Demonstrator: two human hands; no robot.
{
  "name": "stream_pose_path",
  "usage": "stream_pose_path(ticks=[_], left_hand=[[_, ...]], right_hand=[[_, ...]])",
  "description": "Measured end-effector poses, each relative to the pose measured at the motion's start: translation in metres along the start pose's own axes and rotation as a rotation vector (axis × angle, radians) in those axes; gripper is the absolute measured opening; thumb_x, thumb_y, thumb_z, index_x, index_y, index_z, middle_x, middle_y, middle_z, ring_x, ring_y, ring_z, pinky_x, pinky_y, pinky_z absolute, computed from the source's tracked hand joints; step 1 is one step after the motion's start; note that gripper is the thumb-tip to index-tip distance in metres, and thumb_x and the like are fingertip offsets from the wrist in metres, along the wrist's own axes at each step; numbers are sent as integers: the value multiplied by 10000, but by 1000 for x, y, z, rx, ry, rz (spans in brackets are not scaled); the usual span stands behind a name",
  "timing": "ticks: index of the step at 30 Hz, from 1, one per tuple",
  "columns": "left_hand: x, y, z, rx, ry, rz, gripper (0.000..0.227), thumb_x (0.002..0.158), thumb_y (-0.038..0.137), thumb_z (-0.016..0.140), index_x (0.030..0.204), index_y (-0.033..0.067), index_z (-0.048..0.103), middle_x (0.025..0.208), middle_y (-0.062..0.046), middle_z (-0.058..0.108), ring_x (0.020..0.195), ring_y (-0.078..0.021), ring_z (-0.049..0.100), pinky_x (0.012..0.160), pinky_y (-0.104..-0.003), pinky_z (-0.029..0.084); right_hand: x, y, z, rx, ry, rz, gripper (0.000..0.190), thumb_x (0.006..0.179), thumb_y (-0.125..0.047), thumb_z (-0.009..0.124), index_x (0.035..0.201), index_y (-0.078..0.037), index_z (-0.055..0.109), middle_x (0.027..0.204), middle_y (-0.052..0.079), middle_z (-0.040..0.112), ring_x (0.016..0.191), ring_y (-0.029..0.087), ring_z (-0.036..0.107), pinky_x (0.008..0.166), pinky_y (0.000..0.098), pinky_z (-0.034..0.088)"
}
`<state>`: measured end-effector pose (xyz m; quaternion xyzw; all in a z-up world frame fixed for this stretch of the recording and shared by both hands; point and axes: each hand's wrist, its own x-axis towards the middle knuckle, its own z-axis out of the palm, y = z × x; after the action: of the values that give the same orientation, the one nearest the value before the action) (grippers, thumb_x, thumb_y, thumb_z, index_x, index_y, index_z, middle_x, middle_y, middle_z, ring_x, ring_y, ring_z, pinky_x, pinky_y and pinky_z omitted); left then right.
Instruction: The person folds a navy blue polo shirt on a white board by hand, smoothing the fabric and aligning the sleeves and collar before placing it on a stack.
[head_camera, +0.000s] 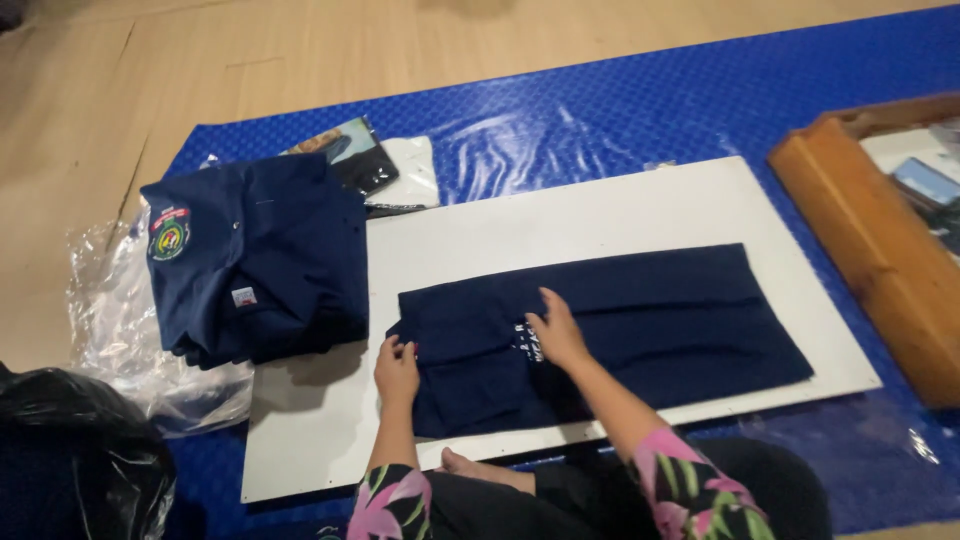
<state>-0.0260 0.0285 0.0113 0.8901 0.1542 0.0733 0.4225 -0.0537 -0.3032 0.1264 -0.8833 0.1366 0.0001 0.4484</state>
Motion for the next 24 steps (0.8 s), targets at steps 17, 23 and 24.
stream_pose_path(ticks=[17,23,24], left_hand=[[-117,66,-10,424,-485,272,500,908,409,644,1355,186,626,1480,-72,525,1355,-338,471,1129,-486,420],[-111,71,-29,470,-649,76,506,925,408,630,1393,217,638,1463,-59,600,1339,-288,573,1155,-397,427],[-112,73,-32,500,-681,-2,523,943,405,610,1436,228,606,1518,-49,554,1381,-284,541,1182,-400,404]], right_hand=[[-126,78,-208,-374,809,-658,605,898,-151,685,1440,-44,438,1380,106,658,955,207,667,855,378,539],[-107,99,-134,-693,-477,-176,662,871,-455,705,1477,-262,523,1474,85,531,1314,322,538,1075,454,425],[-107,94,-133,-799,-518,-83,685,891,-440,684,1524,-307,459,1532,87,468,1353,342,504,1087,511,407]])
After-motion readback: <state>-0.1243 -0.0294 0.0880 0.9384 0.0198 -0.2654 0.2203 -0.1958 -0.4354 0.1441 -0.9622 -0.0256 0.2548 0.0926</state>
